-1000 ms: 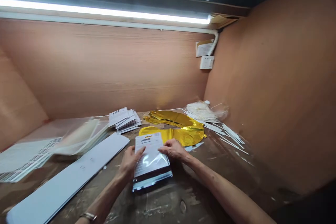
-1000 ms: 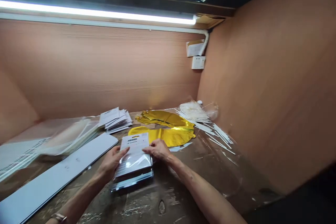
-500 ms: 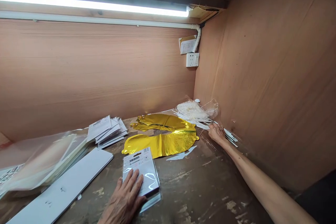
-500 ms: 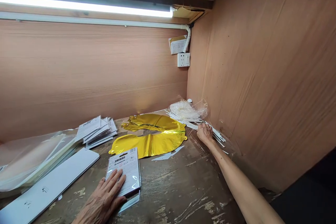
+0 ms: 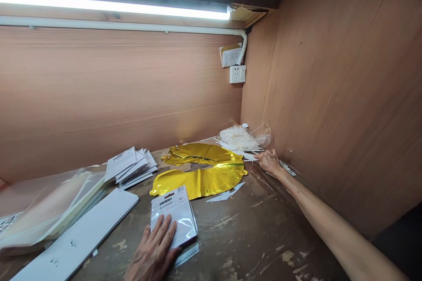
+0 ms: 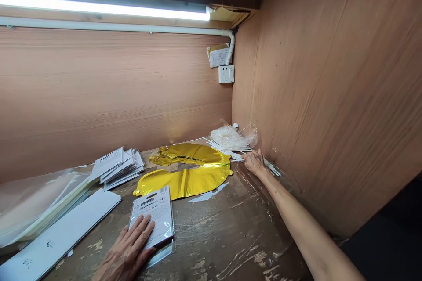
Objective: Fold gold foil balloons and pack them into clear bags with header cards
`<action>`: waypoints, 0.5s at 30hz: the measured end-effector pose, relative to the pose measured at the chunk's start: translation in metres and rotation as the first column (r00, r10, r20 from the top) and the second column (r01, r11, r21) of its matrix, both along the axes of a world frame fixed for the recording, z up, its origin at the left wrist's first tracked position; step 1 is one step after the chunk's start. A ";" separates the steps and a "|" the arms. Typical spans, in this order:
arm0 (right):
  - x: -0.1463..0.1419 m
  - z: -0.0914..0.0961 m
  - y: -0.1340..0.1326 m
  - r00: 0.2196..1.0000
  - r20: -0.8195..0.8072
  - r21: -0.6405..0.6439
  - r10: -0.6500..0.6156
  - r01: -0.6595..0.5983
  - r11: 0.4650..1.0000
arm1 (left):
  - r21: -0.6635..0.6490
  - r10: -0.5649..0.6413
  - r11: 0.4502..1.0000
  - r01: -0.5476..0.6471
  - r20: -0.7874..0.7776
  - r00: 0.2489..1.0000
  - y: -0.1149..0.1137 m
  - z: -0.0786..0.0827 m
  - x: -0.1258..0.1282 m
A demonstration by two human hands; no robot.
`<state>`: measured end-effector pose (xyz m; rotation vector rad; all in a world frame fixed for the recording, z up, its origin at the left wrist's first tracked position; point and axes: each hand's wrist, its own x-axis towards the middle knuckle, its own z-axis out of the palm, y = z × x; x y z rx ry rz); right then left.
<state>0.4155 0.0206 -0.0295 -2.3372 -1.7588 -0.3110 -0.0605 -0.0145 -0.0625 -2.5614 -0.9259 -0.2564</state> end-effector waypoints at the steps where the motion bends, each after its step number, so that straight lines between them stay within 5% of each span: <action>1: 0.001 0.001 0.001 1.000 -0.003 0.003 0.025 -0.025 1.000 | 0.007 -0.001 1.000 0.001 -0.002 1.000 0.000 0.001 0.000; 8: -0.006 0.006 -0.007 0.992 -0.093 0.134 0.087 -0.074 0.988 | -0.007 0.026 1.000 -0.025 0.035 0.999 -0.003 0.005 0.006; 15: -0.009 0.007 -0.060 0.907 -0.422 0.203 -0.019 0.115 0.972 | -0.179 0.047 0.983 -0.042 0.023 0.999 -0.005 0.012 0.009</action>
